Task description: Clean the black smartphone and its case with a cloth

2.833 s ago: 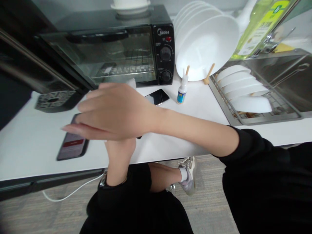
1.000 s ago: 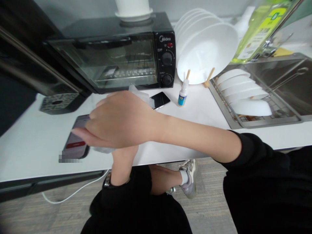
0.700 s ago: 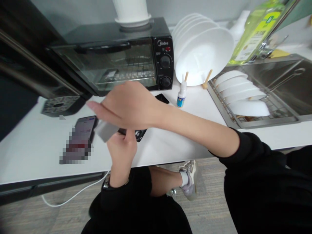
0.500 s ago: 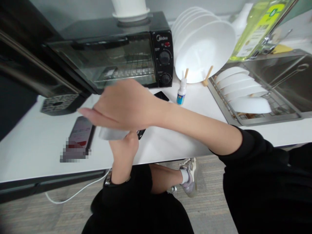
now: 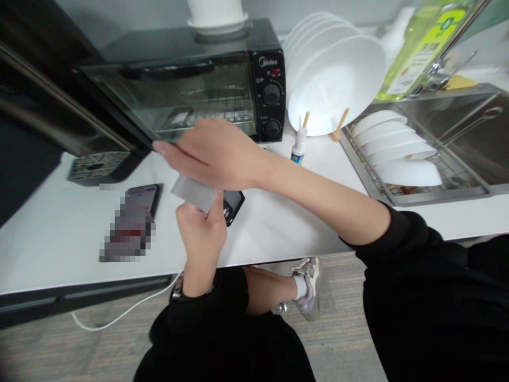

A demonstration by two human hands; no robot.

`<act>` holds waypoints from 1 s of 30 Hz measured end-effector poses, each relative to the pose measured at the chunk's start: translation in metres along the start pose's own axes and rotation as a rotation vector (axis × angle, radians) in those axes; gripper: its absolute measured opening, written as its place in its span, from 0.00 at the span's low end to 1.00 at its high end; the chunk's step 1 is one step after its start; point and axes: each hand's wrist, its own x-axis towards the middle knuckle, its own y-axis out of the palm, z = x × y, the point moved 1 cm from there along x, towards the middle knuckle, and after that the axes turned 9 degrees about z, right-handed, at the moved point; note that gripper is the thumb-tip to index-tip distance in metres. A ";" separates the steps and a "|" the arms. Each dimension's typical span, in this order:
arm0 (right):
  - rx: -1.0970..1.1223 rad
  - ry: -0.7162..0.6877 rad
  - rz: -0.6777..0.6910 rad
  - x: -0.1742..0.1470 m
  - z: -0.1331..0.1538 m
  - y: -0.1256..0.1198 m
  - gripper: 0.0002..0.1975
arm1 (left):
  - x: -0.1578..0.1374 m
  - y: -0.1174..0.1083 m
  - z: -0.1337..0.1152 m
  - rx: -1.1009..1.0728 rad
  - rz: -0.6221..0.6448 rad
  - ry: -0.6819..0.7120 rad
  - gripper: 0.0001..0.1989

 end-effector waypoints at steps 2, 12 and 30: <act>-0.010 0.026 -0.008 -0.001 0.001 0.001 0.33 | -0.001 0.000 0.000 0.027 -0.018 0.012 0.10; -0.065 0.034 0.001 -0.001 0.002 -0.001 0.36 | 0.000 -0.001 -0.004 0.059 -0.013 0.028 0.13; -0.150 -0.093 -0.006 -0.004 0.010 0.003 0.33 | -0.003 -0.002 -0.006 -0.020 -0.114 0.080 0.11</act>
